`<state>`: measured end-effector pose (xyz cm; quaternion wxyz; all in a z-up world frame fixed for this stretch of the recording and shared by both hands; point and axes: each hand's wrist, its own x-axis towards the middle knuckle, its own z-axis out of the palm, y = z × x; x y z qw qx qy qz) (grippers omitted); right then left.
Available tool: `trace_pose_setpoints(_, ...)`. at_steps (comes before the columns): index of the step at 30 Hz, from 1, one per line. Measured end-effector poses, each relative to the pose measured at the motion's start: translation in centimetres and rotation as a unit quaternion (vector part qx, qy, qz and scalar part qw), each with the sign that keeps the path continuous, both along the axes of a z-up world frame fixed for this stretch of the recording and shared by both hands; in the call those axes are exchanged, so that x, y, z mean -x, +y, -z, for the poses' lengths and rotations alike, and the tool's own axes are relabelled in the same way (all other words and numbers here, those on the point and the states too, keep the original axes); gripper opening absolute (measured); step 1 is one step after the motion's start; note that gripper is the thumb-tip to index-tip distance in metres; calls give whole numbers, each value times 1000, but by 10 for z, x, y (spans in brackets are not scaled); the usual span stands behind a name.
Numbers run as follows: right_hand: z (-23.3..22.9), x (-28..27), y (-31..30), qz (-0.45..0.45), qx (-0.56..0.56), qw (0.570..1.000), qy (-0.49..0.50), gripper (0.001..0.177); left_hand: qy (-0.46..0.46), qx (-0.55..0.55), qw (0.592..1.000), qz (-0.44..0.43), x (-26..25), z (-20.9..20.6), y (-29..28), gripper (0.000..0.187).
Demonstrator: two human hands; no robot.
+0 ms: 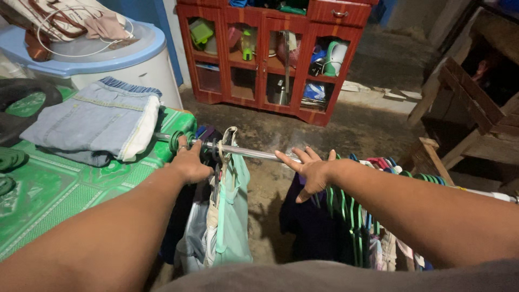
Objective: The person hangs a pair of beige shorts on a hanger and places it on a clothes rack. Then, the person picks up a light green t-shirt from a laundry basket, puts it on a hanger, and hangs it on the rack. Finally, the person gathers a pile of folded clothes from a table and places them into the laundry basket.
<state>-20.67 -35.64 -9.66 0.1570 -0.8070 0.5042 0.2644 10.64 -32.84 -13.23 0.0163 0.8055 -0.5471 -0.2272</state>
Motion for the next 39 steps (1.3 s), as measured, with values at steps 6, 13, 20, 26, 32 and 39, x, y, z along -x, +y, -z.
trace_pose_setpoints(6,0,1,-1,2,3,1000,-9,136,3,123,992,15,-28,29,-19,99)
trace_pose_setpoints(13,-1,2,0,6,3,1000,-9,135,-34,95,993,66,-37,65,-53,106)
trace_pose_setpoints(20,-2,0,0,9,-11,1000,-5,134,35,102,993,43,-11,45,-29,109)
trace_pose_setpoints(26,-2,1,0,8,-10,1000,-7,134,25,111,993,28,15,4,3,111)
trace_pose_setpoints(32,0,2,-1,1,-2,1000,-6,136,-42,2,992,115,28,-2,2,103)
trace_pose_setpoints(39,2,2,-2,3,4,1000,-10,137,-57,17,995,81,29,1,-3,115)
